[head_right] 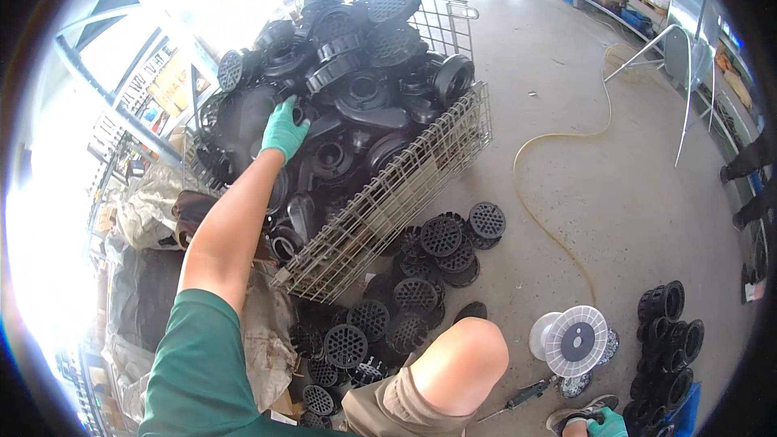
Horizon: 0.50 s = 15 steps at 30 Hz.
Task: The person assembles components into a black circular housing. Using an air-powered screwdriver, the person fastens multiple screws into a circular metal plate positioned on top of the housing, then places the assembled unit into a large wire bin and retrieves another housing to repeat the process.
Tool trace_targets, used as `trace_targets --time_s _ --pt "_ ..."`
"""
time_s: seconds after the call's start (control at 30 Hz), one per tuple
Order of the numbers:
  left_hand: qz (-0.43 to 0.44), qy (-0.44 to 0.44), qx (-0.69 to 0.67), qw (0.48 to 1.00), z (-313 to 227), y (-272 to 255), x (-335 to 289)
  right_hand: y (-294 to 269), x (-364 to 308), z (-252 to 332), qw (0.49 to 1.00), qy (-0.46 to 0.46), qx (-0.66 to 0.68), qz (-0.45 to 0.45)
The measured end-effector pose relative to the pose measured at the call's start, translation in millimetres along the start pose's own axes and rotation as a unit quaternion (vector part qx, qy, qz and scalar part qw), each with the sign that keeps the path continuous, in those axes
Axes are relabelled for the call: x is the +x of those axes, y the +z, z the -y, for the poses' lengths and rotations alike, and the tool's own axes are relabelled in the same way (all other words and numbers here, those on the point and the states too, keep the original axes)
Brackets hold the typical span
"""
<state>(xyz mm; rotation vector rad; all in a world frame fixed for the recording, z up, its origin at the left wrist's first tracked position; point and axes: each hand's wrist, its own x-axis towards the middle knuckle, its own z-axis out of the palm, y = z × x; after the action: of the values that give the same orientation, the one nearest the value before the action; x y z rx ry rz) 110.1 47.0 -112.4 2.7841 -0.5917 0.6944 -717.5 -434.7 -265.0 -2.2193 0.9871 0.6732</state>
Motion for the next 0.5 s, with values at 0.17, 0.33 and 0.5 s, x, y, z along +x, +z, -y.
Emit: trace_targets --time_s 0.17,0.33,0.5 --pt "0.014 0.074 0.068 0.995 -55.1 -3.2 75.6 -20.5 -2.9 28.5 0.999 0.001 -0.033 0.034" --pt "0.142 0.001 0.096 0.985 -82.0 13.2 113.8 -26.3 -6.1 32.0 0.999 0.008 0.016 0.034" --pt "0.181 -0.042 0.123 0.975 -96.6 1.8 144.8 -31.0 5.3 37.6 0.998 0.031 -0.002 0.055"
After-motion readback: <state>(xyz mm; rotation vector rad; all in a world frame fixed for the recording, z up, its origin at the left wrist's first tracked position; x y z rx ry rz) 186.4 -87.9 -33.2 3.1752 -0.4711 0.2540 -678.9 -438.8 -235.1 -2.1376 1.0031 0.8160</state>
